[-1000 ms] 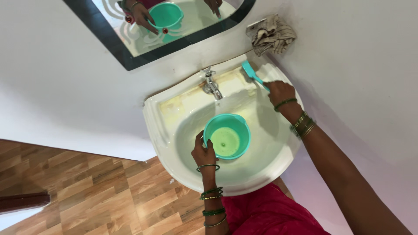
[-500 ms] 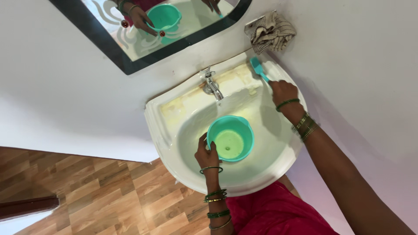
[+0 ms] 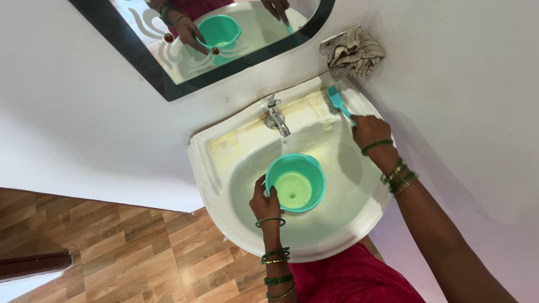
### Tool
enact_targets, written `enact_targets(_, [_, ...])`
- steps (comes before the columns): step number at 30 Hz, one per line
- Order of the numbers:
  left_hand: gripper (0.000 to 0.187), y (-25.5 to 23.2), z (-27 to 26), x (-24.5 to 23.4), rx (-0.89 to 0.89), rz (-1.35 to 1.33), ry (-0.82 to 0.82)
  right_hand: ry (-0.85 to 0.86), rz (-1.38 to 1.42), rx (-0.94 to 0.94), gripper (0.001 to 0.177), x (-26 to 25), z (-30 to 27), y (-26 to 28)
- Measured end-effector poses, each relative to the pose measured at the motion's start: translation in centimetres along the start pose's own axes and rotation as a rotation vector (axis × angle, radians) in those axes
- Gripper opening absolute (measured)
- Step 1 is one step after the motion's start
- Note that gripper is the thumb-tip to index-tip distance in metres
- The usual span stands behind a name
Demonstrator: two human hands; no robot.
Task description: The person scrubs a white bathroom sink using a blue brush and a green liquid cleaning solution. They repeatedly dip the brush into a small green bowl containing the solution and scrub various parts of the sink basin and the area around the faucet. The person holds the bowl in their left hand and the brush in their right hand throughout the process.
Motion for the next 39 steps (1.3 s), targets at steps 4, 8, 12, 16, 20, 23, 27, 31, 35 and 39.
enact_targets(4, [0.045,0.1,0.1,0.5,-0.026,0.019,0.006,-0.064,-0.052,-0.048,0.021,2.2,5.3,1.0])
enact_targets(8, [0.044,0.1,-0.1,0.9,0.001,0.016,0.016,-0.016,-0.162,-0.061,0.018,3.0,7.1,2.5])
enact_targets(12, [0.042,-0.2,-0.1,0.9,0.057,0.020,-0.001,0.043,0.035,-0.131,0.023,2.1,5.2,5.6])
enact_targets(16, [0.042,0.1,-0.5,0.8,0.009,0.034,0.017,0.095,0.089,-0.229,0.029,2.4,3.1,9.5])
enact_targets(20, [0.041,-0.4,-1.0,0.3,0.066,0.037,0.002,0.037,0.157,-0.308,0.033,2.0,1.1,12.2])
enact_targets(23, [0.042,0.0,-1.2,0.0,0.019,0.065,-0.005,0.173,0.281,-0.138,0.028,2.0,2.2,10.2])
enact_targets(27, [0.043,0.2,-1.7,0.2,-0.037,0.067,0.014,0.182,0.285,-0.038,0.028,1.1,4.4,6.2])
enact_targets(31, [0.041,-0.8,-2.5,0.4,0.070,0.016,-0.028,0.147,0.257,-0.014,0.027,0.5,6.3,1.9])
enact_targets(35, [0.042,-1.4,-2.4,1.5,0.067,0.033,-0.071,0.119,0.192,0.004,0.025,0.3,7.3,-0.8])
enact_targets(39, [0.041,-1.6,-3.3,2.3,0.044,0.054,-0.111,-0.034,0.041,-0.068,0.022,0.2,6.9,-2.2])
Point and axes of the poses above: each hand's wrist, its own z-axis towards the middle knuckle, its own x-axis out of the palm, y = z × x, the point moved 8 cm from there along z, towards the middle knuckle, and after that the axes turned 3 degrees about x, right-handed, at the moved point
